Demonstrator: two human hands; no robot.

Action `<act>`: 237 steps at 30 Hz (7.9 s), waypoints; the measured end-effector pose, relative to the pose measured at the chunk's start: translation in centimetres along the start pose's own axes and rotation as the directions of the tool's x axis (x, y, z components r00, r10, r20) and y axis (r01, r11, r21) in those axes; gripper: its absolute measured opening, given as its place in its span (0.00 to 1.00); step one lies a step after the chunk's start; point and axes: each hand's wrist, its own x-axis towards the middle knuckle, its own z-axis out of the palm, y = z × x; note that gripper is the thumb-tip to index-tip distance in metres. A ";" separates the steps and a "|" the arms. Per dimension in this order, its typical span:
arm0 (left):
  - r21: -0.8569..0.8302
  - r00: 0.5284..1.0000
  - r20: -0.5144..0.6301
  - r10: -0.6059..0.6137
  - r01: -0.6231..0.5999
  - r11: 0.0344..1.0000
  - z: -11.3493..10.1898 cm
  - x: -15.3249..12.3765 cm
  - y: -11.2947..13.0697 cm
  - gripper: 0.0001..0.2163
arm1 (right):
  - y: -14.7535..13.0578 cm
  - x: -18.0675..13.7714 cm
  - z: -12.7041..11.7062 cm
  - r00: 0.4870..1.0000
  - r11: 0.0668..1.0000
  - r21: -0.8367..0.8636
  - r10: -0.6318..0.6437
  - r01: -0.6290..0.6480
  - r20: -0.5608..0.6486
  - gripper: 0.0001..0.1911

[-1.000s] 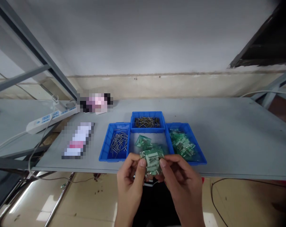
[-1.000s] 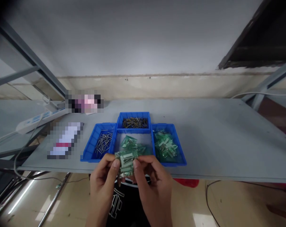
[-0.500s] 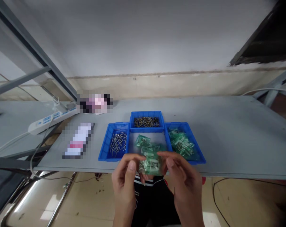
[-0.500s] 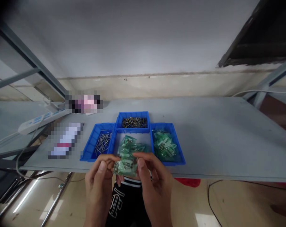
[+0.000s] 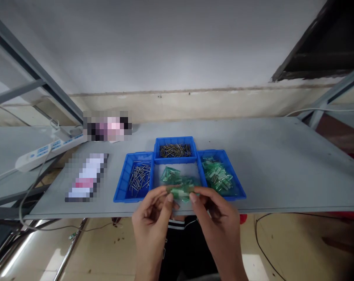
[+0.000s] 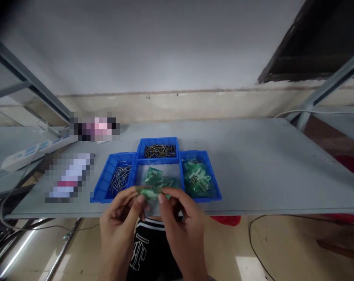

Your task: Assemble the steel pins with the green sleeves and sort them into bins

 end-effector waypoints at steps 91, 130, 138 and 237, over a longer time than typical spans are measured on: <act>-0.041 0.989 0.041 -0.142 0.144 0.989 -0.3 0.5 -0.5 0.15 | 0.0 -1.0 3.2 0.986 0.967 0.227 0.138 -0.114 -0.092 0.21; -0.081 0.993 0.118 -0.011 0.021 0.997 -0.5 -0.1 0.4 0.10 | -0.1 -0.8 1.8 0.999 0.997 0.075 -0.017 0.020 -0.050 0.06; -0.019 0.982 0.123 0.141 -0.140 0.990 -0.3 -0.1 0.6 0.03 | -1.0 -1.0 1.2 0.995 0.987 0.128 -0.099 0.100 -0.015 0.10; -0.025 0.994 0.102 0.043 -0.040 0.999 0.1 0.2 -0.1 0.11 | 0.7 -0.4 1.6 1.000 0.999 0.028 -0.020 0.020 0.018 0.12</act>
